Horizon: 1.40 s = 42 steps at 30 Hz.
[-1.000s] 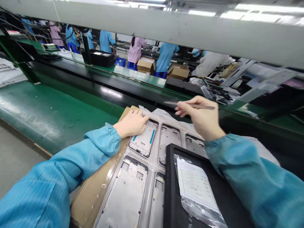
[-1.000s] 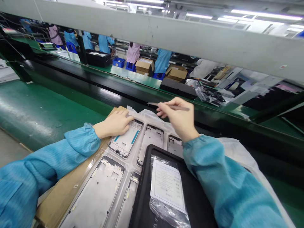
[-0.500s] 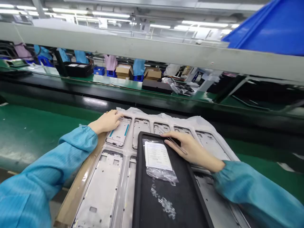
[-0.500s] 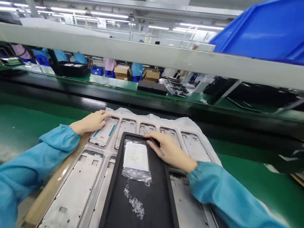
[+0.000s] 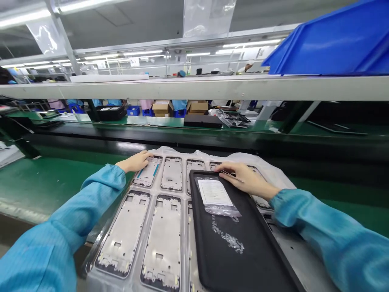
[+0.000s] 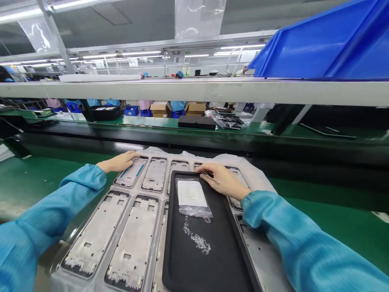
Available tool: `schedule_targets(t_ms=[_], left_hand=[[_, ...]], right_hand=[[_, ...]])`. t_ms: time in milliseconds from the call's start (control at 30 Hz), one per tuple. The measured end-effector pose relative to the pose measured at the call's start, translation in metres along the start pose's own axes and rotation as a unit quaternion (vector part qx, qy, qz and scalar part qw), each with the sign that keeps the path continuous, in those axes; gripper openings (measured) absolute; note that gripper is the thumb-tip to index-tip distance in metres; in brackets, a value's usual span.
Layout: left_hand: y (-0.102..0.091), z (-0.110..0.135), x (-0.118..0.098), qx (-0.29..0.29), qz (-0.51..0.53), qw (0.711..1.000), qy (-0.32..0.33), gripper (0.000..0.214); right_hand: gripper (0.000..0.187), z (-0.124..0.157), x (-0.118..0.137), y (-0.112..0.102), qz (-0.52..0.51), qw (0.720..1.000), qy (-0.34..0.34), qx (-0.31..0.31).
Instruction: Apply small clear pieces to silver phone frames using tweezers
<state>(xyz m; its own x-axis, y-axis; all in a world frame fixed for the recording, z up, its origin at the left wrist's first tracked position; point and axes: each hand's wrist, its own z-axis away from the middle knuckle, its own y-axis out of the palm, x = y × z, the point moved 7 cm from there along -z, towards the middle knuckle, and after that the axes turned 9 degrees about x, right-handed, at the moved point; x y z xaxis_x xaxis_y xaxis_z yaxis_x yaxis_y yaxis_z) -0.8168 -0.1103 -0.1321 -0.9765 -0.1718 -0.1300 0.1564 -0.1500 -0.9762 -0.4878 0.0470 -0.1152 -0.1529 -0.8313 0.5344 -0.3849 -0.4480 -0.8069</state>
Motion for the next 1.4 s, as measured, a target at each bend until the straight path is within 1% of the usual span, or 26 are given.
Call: schedule_targets(t_ms=[100, 167, 233, 267, 300, 367, 433, 500, 533, 600, 700, 833, 933, 1000, 1033, 1133, 1200, 1267, 1333, 1400], left_hand=[[-0.008, -0.004, 0.007, 0.019, -0.004, 1.0, -0.009, 0.061], [-0.016, -0.007, 0.01, 0.037, -0.004, 0.999, -0.014, 0.06], [-0.025, -0.01, 0.005, 0.04, -0.001, 0.999, -0.013, 0.059], [-0.03, -0.011, -0.003, 0.03, -0.001, 0.999, -0.01, 0.058], [-0.032, -0.012, -0.013, 0.013, 0.001, 1.0, -0.005, 0.057], [-0.032, -0.016, -0.043, -0.03, 0.004, 1.0, 0.01, 0.054], [-0.021, -0.022, -0.081, -0.056, 0.011, 0.998, 0.03, 0.05], [-0.004, -0.032, -0.112, -0.057, 0.011, 0.998, 0.033, 0.044], [0.004, -0.037, -0.123, -0.055, 0.01, 0.998, 0.025, 0.043], [0.015, -0.043, -0.133, -0.046, 0.006, 0.999, 0.002, 0.044], [0.02, -0.043, -0.131, -0.013, -0.004, 1.0, -0.005, 0.047], [0.015, -0.035, -0.125, 0.046, -0.022, 0.999, 0.017, 0.062], [0.01, -0.029, -0.128, 0.084, -0.033, 0.995, 0.035, 0.074], [0.004, -0.026, -0.132, 0.098, -0.037, 0.994, 0.038, 0.074], [0.0, -0.024, -0.134, 0.1, -0.04, 0.994, 0.037, 0.069], [-0.017, -0.017, -0.135, 0.097, -0.048, 0.994, 0.033, 0.045], [-0.033, -0.01, -0.128, 0.082, -0.053, 0.995, 0.02, 0.036], [-0.05, -0.003, -0.115, 0.049, -0.052, 0.997, -0.001, 0.034], [-0.063, 0.003, -0.099, 0.005, -0.038, 0.999, -0.019, 0.035], [-0.064, 0.006, -0.085, -0.031, -0.012, 0.999, -0.029, 0.042]], right_hand=[[0.029, 0.002, -0.005, 0.01, -0.005, 0.999, 0.015, -0.032], [0.028, 0.002, -0.004, 0.013, -0.007, 0.999, 0.019, -0.038], [0.027, 0.002, -0.001, 0.012, -0.007, 0.999, 0.015, -0.03], [0.026, 0.003, 0.001, 0.011, -0.006, 1.0, 0.012, -0.022], [0.025, 0.003, 0.003, 0.009, -0.004, 1.0, 0.009, -0.015], [0.025, 0.004, 0.005, 0.007, -0.001, 1.0, 0.008, -0.007], [0.025, 0.006, 0.005, 0.006, 0.0, 1.0, 0.009, -0.01], [0.027, 0.009, 0.003, 0.008, -0.009, 1.0, 0.011, -0.02], [0.027, 0.01, 0.002, 0.009, -0.017, 0.999, 0.012, -0.026], [0.028, 0.012, -0.001, 0.012, -0.036, 0.999, 0.014, -0.036], [0.029, 0.014, -0.006, 0.015, -0.069, 0.996, 0.022, -0.047], [0.031, 0.016, -0.012, 0.016, -0.114, 0.991, 0.04, -0.054], [0.03, 0.017, -0.013, 0.015, -0.139, 0.988, 0.044, -0.054], [0.029, 0.018, -0.013, 0.015, -0.153, 0.986, 0.043, -0.053], [0.029, 0.018, -0.012, 0.015, -0.159, 0.985, 0.042, -0.052], [0.029, 0.018, -0.013, 0.015, -0.173, 0.983, 0.039, -0.053], [0.029, 0.018, -0.013, 0.015, -0.18, 0.981, 0.038, -0.054], [0.028, 0.017, -0.013, 0.016, -0.184, 0.981, 0.037, -0.055], [0.027, 0.017, -0.013, 0.016, -0.186, 0.98, 0.034, -0.056], [0.026, 0.016, -0.012, 0.016, -0.187, 0.98, 0.032, -0.056]])
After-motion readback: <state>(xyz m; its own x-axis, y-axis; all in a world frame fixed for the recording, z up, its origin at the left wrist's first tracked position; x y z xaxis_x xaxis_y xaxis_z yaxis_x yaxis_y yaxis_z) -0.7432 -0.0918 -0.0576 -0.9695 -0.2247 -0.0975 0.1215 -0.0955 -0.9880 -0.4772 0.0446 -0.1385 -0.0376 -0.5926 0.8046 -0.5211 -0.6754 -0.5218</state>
